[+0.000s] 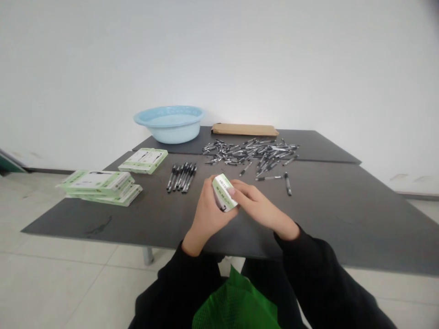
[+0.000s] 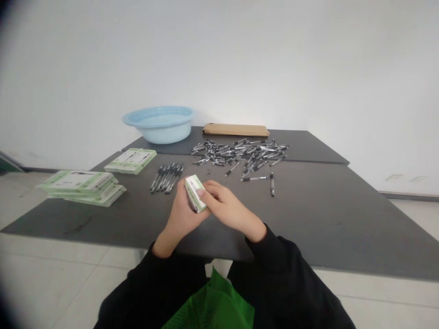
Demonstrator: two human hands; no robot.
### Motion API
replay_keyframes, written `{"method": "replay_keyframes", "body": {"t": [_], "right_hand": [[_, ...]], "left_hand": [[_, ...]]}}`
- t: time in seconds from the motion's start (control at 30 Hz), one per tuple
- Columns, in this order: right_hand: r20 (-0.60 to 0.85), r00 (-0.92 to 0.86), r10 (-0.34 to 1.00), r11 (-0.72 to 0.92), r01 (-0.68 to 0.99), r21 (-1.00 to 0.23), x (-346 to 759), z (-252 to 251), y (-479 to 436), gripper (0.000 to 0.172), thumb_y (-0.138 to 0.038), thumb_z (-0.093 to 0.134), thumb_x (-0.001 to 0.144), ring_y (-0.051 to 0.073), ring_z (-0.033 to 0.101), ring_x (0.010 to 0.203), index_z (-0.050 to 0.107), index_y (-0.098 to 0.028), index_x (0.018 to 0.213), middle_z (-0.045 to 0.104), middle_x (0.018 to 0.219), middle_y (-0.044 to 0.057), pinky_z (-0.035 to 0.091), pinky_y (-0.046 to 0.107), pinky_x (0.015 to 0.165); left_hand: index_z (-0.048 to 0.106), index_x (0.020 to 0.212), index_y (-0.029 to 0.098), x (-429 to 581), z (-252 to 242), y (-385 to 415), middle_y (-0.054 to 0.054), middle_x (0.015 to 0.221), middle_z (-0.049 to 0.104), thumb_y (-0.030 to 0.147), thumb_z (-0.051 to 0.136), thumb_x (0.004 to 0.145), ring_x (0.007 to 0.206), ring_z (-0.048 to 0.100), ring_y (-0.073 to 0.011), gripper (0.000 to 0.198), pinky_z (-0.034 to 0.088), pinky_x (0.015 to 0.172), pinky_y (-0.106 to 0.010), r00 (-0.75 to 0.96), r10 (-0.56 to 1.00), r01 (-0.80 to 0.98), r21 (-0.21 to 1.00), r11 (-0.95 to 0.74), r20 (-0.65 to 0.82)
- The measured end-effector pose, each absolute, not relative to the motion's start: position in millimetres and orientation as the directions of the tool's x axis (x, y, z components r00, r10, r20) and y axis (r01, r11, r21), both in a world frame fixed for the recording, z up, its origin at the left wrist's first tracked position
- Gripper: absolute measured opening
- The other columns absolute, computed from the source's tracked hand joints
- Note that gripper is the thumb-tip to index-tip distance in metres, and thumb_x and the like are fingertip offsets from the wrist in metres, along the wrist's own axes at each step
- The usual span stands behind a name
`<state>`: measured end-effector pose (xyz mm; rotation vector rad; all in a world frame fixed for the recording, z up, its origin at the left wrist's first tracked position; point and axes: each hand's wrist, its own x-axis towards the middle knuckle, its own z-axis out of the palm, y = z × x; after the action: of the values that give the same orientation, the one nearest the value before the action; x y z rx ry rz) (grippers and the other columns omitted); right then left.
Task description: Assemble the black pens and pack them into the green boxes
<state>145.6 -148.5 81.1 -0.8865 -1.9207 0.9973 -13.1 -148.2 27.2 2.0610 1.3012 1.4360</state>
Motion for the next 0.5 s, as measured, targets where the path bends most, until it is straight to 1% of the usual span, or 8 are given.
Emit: {"method": "replay_keyframes", "body": {"t": [0.03, 0.1, 0.17, 0.2, 0.37, 0.5], "right_hand": [[0.315, -0.449, 0.836, 0.458, 0.256, -0.851, 148.4, 83.9, -155.6, 0.035, -0.039, 0.043, 0.098, 0.017, 0.059, 0.086, 0.065, -0.016, 0.084, 0.062, 0.092, 0.006, 0.048, 0.031, 0.083], [0.302, -0.408, 0.861, 0.45, 0.336, -0.827, 154.7, 91.6, -166.7, 0.025, -0.034, 0.049, 0.095, 0.017, 0.06, 0.085, 0.067, -0.016, 0.096, 0.065, 0.097, 0.007, 0.049, 0.031, 0.079], [0.285, -0.375, 0.882, 0.432, 0.401, -0.808, 161.9, 100.9, -174.8, 0.026, -0.03, 0.055, 0.09, 0.017, 0.061, 0.083, 0.066, -0.017, 0.11, 0.068, 0.099, 0.007, 0.05, 0.031, 0.076], [0.282, -0.379, 0.881, 0.435, 0.42, -0.796, 165.5, 105.6, -178.1, 0.028, -0.029, 0.057, 0.087, 0.018, 0.062, 0.081, 0.066, -0.018, 0.112, 0.069, 0.097, 0.006, 0.05, 0.031, 0.074], [0.274, -0.495, 0.824, 0.513, 0.449, -0.731, 176.7, 126.4, -188.0, 0.018, -0.024, 0.06, 0.081, 0.017, 0.059, 0.069, 0.07, -0.024, 0.096, 0.069, 0.078, 0.003, 0.046, 0.029, 0.064], [0.208, -0.544, 0.813, 0.522, 0.522, -0.675, 176.0, 142.7, -187.2, 0.011, -0.018, 0.061, 0.073, 0.015, 0.052, 0.057, 0.067, -0.024, 0.08, 0.063, 0.062, 0.0, 0.038, 0.028, 0.056]], "left_hand": [[0.039, 0.128, 0.021, -6.4, 27.3, -153.0, -0.01, 0.114, 0.059, 0.026, 0.074, 0.067, 0.106, 0.062, -0.0256, 0.07, 0.052, 0.09, -0.04, 0.07, 0.811, 0.507, 0.68, -0.53, 0.58], [0.043, 0.124, 0.021, 2.4, 28.3, -161.6, -0.008, 0.109, 0.061, 0.03, 0.076, 0.067, 0.101, 0.064, -0.0251, 0.067, 0.053, 0.085, -0.038, 0.081, 0.807, 0.524, 0.663, -0.534, 0.586], [0.044, 0.123, 0.022, 5.9, 28.6, -168.5, -0.007, 0.108, 0.063, 0.035, 0.077, 0.066, 0.099, 0.065, -0.0255, 0.067, 0.054, 0.084, -0.038, 0.115, 0.784, 0.542, 0.623, -0.564, 0.61], [0.044, 0.122, 0.022, 6.1, 28.3, -171.2, -0.007, 0.107, 0.063, 0.037, 0.078, 0.066, 0.099, 0.065, -0.0259, 0.067, 0.054, 0.084, -0.038, 0.131, 0.767, 0.552, 0.596, -0.583, 0.629], [0.043, 0.126, 0.021, 5.2, 24.5, -180.9, -0.009, 0.109, 0.064, 0.042, 0.078, 0.064, 0.099, 0.066, -0.0278, 0.074, 0.053, 0.085, -0.04, 0.19, 0.691, 0.585, 0.485, -0.65, 0.697], [0.044, 0.124, 0.022, 10.9, 23.1, -186.5, -0.009, 0.107, 0.063, 0.042, 0.078, 0.064, 0.096, 0.065, -0.0267, 0.072, 0.053, 0.083, -0.039, 0.179, 0.695, 0.551, 0.514, -0.658, 0.697]]}}
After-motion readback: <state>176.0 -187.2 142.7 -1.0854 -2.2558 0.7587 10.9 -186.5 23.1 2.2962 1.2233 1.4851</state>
